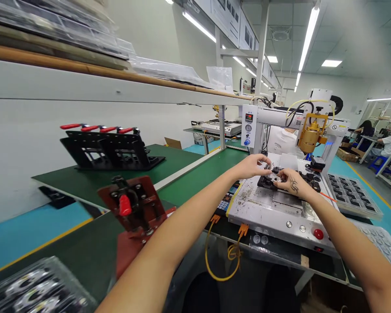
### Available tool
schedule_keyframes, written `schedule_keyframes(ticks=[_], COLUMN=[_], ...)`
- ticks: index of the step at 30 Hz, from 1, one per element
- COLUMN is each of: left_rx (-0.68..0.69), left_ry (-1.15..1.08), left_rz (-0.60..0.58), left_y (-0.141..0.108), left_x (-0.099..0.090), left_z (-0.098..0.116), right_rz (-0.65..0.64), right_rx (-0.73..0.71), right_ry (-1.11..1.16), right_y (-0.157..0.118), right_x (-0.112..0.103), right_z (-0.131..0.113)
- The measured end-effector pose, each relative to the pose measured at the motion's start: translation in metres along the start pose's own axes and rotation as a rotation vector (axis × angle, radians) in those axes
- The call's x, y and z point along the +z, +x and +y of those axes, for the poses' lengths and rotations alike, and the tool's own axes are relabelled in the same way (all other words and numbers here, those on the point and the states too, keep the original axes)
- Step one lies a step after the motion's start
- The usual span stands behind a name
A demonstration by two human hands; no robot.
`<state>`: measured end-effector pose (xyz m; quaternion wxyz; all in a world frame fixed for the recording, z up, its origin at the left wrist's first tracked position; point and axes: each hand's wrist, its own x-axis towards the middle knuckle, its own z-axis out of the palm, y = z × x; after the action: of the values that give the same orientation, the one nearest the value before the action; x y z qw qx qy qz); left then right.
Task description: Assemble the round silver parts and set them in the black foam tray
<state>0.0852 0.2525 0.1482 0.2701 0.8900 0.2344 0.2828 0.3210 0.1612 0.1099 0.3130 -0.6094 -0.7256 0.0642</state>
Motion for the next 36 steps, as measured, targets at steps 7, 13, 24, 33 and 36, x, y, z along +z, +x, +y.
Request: schedule_keyframes(ticks=[7, 13, 24, 33, 36], left_rx=[0.090, 0.085, 0.079, -0.292, -0.283], left_ry=[-0.042, -0.096, -0.239, -0.397, -0.401], left_rz=[0.084, 0.117, 0.209, 0.191, 0.052], left_y=[-0.068, -0.108, -0.138, -0.221, -0.219], left_x=[-0.013, -0.014, 0.018, 0.095, 0.138], left_z=[0.025, 0.022, 0.039, 0.010, -0.002], right_rz=[-0.189, -0.217, 0.077, 0.756, 0.761], right_rx=[-0.009, -0.059, -0.033, 0.272, 0.359], right_ry=[-0.055, -0.079, -0.159, -0.276, -0.277], right_y=[0.040, 0.036, 0.000, -0.238, -0.266], right_x=[0.022, 0.027, 0.009, -0.025, -0.006], right_z=[0.006, 0.010, -0.002, 0.057, 0.083])
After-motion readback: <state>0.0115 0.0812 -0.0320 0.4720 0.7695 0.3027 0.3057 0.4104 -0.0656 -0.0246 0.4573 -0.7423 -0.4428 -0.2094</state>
